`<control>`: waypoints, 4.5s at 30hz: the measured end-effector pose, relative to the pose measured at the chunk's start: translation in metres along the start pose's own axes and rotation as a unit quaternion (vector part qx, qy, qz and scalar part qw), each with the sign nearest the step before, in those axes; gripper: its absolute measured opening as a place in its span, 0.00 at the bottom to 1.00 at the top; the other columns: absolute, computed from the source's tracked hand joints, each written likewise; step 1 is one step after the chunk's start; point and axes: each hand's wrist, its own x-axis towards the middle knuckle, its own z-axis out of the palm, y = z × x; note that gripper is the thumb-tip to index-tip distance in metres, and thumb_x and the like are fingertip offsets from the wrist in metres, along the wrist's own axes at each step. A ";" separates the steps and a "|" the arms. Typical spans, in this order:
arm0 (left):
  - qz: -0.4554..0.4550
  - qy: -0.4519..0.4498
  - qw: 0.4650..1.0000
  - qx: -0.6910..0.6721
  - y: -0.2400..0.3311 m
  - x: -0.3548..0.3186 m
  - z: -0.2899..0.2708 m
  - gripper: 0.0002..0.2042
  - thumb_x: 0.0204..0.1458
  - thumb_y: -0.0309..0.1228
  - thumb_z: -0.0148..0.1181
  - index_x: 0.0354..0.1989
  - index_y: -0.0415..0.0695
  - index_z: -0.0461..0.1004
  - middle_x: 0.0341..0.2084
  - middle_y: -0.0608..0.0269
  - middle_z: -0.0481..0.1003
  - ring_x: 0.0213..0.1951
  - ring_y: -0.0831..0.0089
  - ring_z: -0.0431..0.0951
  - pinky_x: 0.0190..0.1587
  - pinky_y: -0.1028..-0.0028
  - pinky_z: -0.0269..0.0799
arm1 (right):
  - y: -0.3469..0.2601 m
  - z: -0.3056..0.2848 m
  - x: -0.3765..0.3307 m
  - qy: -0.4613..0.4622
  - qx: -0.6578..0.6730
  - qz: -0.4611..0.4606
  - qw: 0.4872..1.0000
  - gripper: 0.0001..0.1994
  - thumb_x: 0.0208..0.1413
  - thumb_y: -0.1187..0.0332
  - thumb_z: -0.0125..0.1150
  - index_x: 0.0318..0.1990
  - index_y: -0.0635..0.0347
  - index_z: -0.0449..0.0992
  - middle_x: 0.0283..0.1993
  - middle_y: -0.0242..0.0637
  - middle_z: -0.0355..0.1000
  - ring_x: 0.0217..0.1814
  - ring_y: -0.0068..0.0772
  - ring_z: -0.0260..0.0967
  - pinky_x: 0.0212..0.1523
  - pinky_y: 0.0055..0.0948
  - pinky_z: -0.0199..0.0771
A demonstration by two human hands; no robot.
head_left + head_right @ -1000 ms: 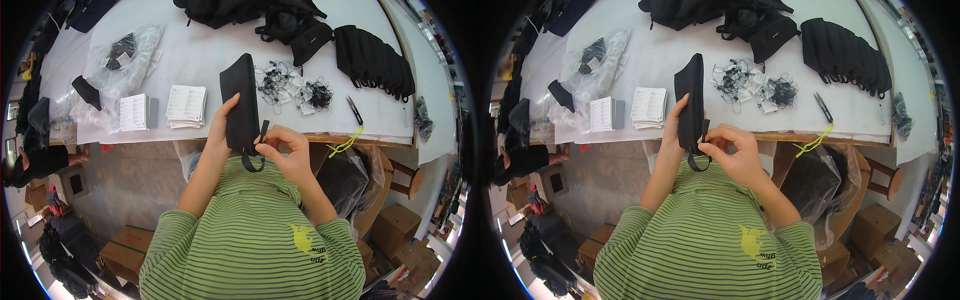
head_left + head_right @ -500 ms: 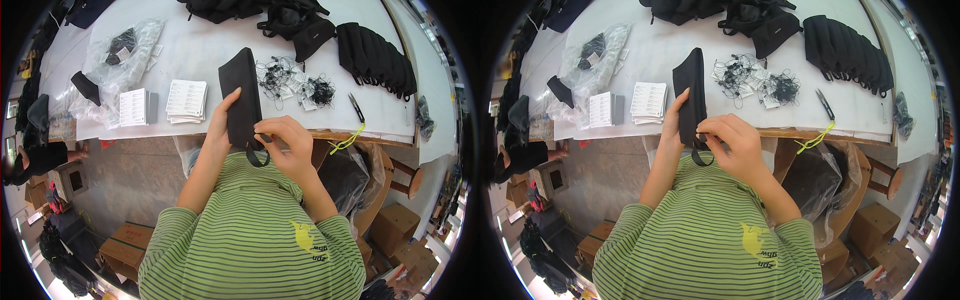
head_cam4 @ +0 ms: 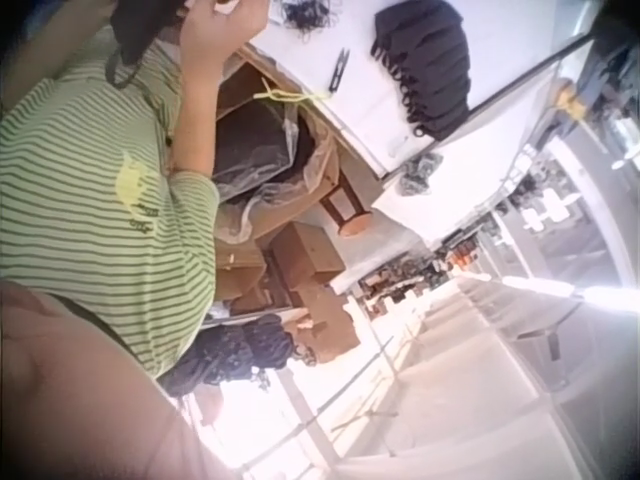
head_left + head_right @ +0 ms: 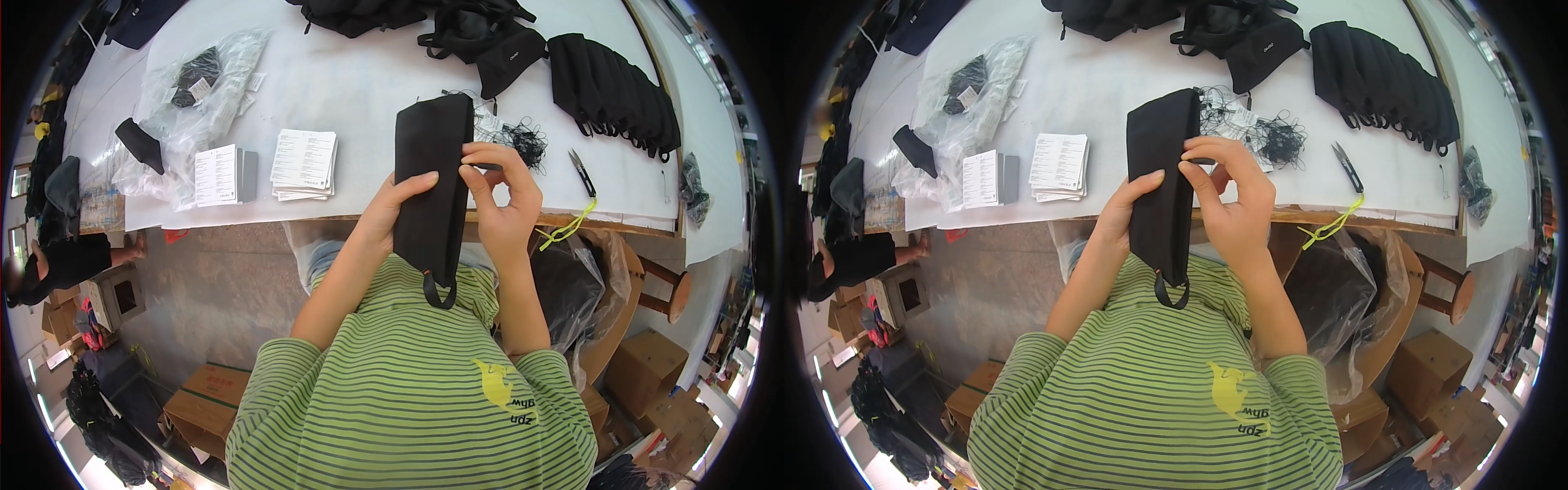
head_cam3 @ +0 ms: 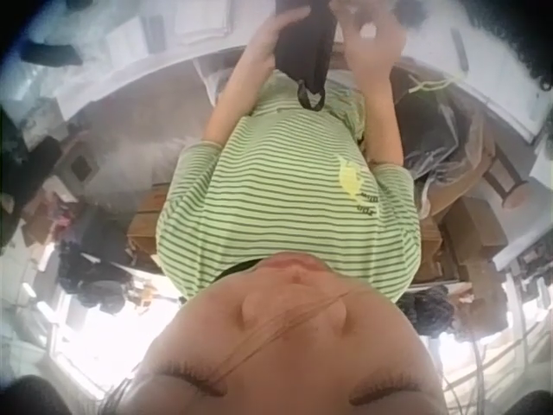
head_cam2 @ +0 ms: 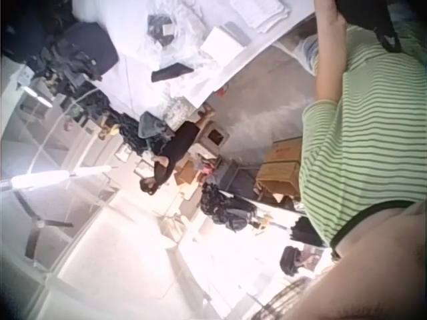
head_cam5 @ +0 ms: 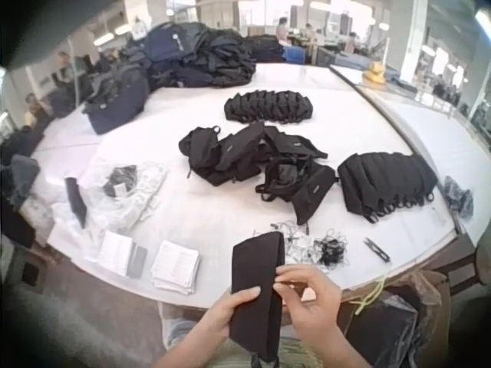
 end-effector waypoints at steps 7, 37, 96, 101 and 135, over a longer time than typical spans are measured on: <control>-0.029 0.014 0.987 -0.156 0.014 0.002 -0.012 0.11 0.55 0.35 0.54 0.36 0.38 0.73 0.27 0.55 0.77 0.23 0.67 0.80 0.24 0.73 0.80 | -0.017 0.003 -0.027 -0.164 0.097 0.097 0.977 0.04 0.48 0.78 0.62 0.30 0.68 0.73 0.54 0.47 0.71 0.29 0.17 0.69 0.33 0.18 0.69; 0.247 0.164 0.946 0.129 -0.015 -0.020 -0.010 0.22 0.58 0.31 0.53 0.60 0.42 0.57 0.57 0.58 0.61 0.51 0.67 0.70 0.53 0.65 0.68 | 0.030 -0.016 -0.047 -0.015 0.160 0.182 0.970 0.11 0.52 0.78 0.61 0.44 0.63 0.74 0.49 0.34 0.72 0.50 0.23 0.67 0.51 0.22 0.65; 0.127 -0.115 0.782 0.599 -0.012 0.181 0.180 0.24 0.55 0.39 0.56 0.53 0.35 0.62 0.50 0.49 0.66 0.49 0.61 0.70 0.53 0.66 0.63 | 0.199 -0.476 0.154 0.525 0.067 0.140 0.837 0.17 0.52 0.61 0.66 0.44 0.62 0.74 0.34 0.33 0.72 0.22 0.23 0.70 0.24 0.16 0.67; 0.138 0.013 0.813 0.566 -0.053 0.279 0.153 0.39 0.52 0.45 0.61 0.61 0.30 0.49 0.52 0.44 0.63 0.52 0.61 0.67 0.53 0.66 0.65 | 0.287 -0.524 0.198 0.312 -0.179 0.353 0.864 0.20 0.48 0.59 0.66 0.45 0.63 0.76 0.33 0.38 0.74 0.27 0.23 0.70 0.27 0.22 0.68; 0.093 -0.106 0.837 0.528 0.145 0.567 0.305 0.34 0.42 0.37 0.66 0.58 0.38 0.61 0.49 0.53 0.71 0.52 0.64 0.71 0.55 0.69 0.65 | 0.343 -0.349 0.376 0.214 0.284 0.378 0.855 0.35 0.53 0.57 0.62 0.63 0.67 0.56 0.64 0.38 0.59 0.66 0.33 0.55 0.65 0.32 0.52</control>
